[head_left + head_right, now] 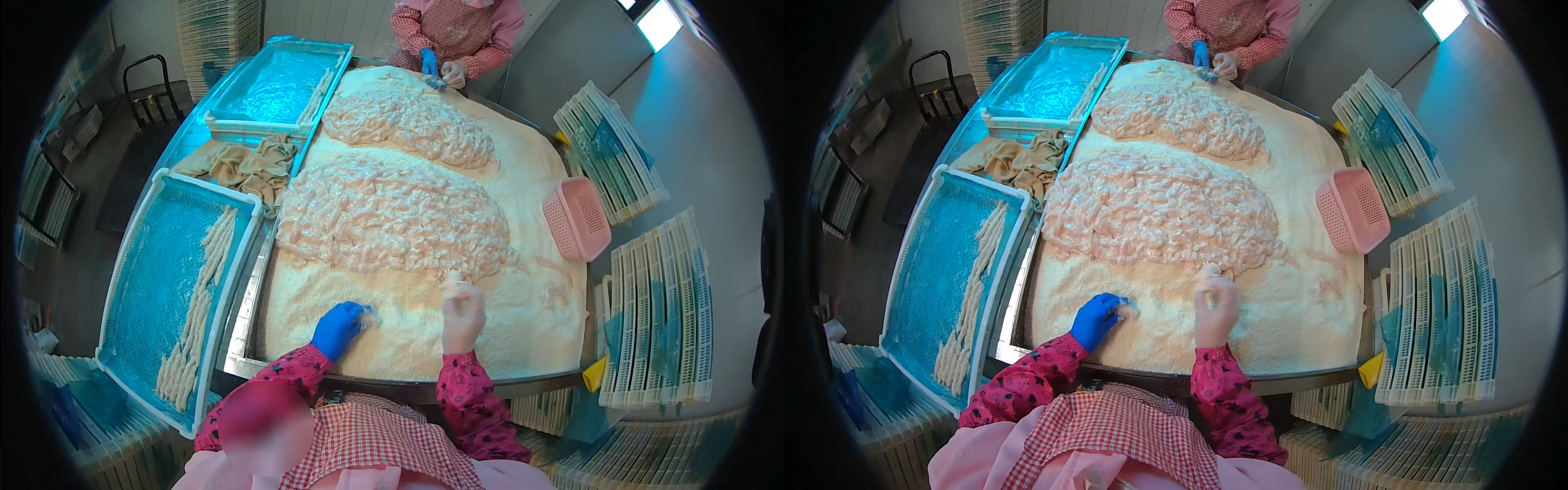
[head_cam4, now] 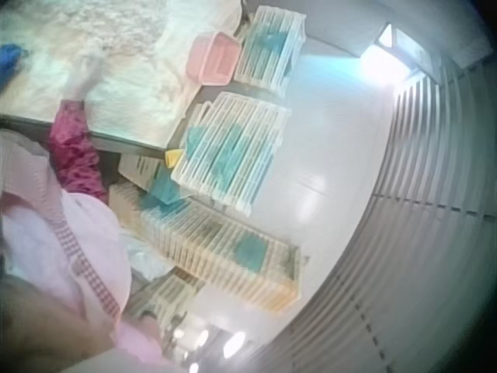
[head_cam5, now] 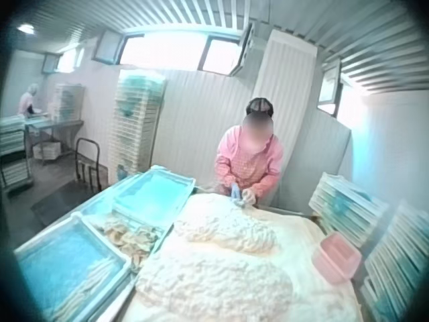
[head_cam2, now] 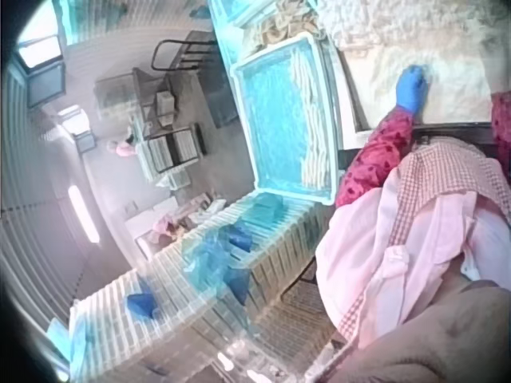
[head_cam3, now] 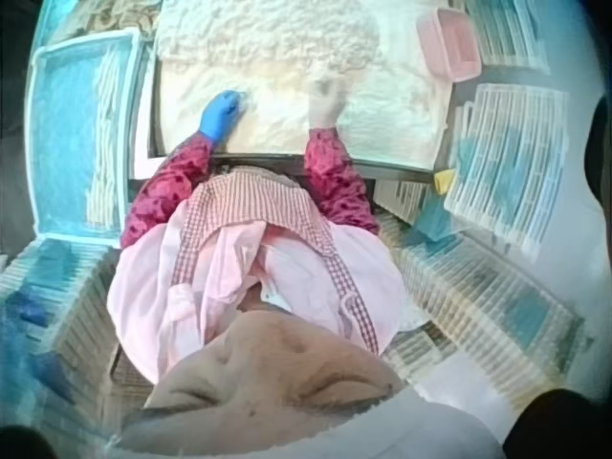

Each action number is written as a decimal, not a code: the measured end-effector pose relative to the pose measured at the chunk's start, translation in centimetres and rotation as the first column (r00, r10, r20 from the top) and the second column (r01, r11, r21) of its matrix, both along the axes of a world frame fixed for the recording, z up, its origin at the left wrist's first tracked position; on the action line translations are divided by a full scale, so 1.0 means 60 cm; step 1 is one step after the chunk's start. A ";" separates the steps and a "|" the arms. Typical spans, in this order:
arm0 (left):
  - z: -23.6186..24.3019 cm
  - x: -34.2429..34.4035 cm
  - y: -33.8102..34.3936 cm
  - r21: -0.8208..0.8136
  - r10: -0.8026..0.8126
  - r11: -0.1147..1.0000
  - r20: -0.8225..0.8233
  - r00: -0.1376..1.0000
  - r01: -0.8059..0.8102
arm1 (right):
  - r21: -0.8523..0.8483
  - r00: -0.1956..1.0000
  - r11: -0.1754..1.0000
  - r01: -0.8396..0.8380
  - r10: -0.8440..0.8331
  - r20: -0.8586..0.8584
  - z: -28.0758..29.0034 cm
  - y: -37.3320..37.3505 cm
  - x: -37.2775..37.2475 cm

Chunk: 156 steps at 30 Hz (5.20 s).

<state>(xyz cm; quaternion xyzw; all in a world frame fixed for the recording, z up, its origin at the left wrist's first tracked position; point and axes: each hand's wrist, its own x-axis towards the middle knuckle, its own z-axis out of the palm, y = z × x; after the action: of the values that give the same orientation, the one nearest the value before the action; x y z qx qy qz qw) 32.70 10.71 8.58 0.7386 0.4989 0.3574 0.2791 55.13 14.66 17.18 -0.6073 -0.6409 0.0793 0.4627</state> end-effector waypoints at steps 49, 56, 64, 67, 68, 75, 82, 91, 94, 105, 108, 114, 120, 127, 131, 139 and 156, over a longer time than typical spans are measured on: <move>-0.106 -0.655 -0.468 -0.427 0.975 0.210 0.157 0.156 -0.879 | -0.169 0.845 0.903 -0.396 0.286 -0.451 -0.015 0.020 -0.037; -0.117 -0.642 -0.420 -0.585 0.865 0.485 0.432 0.256 -0.650 | -0.152 0.735 0.964 -0.217 0.059 -0.676 0.025 0.013 -0.044; 0.037 -0.443 -0.233 -0.248 0.617 0.781 0.451 0.646 -0.573 | -0.463 0.622 0.710 -0.530 0.697 0.358 0.034 0.013 -0.007; 0.095 -0.305 -0.157 -0.060 0.300 0.954 0.151 0.942 -0.295 | -0.596 0.782 0.713 -0.370 0.585 0.214 0.035 -0.010 0.033; 0.126 -0.253 -0.132 -0.109 0.153 0.983 0.069 0.986 -0.144 | -0.502 0.757 0.756 -0.420 0.597 0.265 0.030 -0.016 0.021; 0.029 0.007 0.052 0.055 -0.165 0.980 -0.295 0.941 0.189 | -0.328 0.756 0.843 -0.426 0.531 0.382 -0.030 0.002 -0.024; 0.044 0.007 0.046 0.196 -0.059 0.973 -0.285 0.957 0.118 | -0.298 0.899 0.932 -0.206 0.301 0.318 -0.021 -0.030 0.112; 0.060 0.058 0.043 -0.595 0.441 0.673 0.800 0.408 0.439 | 0.022 0.971 0.971 -0.238 0.237 0.035 -0.010 -0.005 0.037; 0.062 0.073 0.022 -0.538 0.272 0.716 0.802 0.533 0.445 | 0.031 0.947 0.951 -0.307 0.303 0.105 -0.038 0.000 -0.054; 0.065 0.116 0.025 -0.201 0.215 0.976 0.926 -0.311 0.078 | 0.176 0.703 0.748 -0.640 0.663 -0.256 0.046 -0.041 -0.151; 0.046 0.034 0.018 -0.233 0.481 0.702 0.852 -0.207 0.673 | 0.107 0.829 0.907 -0.406 0.415 -0.375 0.012 0.002 -0.068; 0.104 0.065 0.037 -0.379 0.460 0.814 0.884 -0.089 0.441 | -0.396 0.761 0.706 -0.587 0.316 -0.567 0.005 -0.059 -0.074; 0.078 0.052 0.042 -0.514 0.542 0.783 0.840 0.022 0.349 | -0.412 0.825 0.733 -0.542 0.368 -0.430 0.001 -0.059 -0.074; 0.119 0.040 0.059 -0.524 0.554 0.798 0.832 -0.022 0.298 | -0.422 0.611 0.589 -0.689 0.160 -0.775 0.009 -0.055 -0.059; 0.127 0.060 0.054 -0.455 0.445 0.837 0.889 0.104 0.303 | -0.326 0.665 0.716 -0.617 0.254 -0.702 -0.019 -0.038 -0.080; 0.108 0.059 0.051 -0.441 0.409 0.873 0.895 0.180 0.207 | -0.360 0.765 0.780 -0.512 0.223 -0.605 0.015 -0.042 -0.083; 0.017 -0.025 0.028 -0.056 -0.067 0.996 -0.009 0.998 0.066 | -0.315 0.937 0.903 -0.293 0.336 0.092 0.024 -0.027 0.041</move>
<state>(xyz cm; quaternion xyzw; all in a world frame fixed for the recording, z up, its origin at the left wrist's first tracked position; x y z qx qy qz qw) 31.19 12.37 9.61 0.7487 0.4851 0.3301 0.3085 57.61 13.04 18.60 -0.5623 -0.7431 0.2042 0.2998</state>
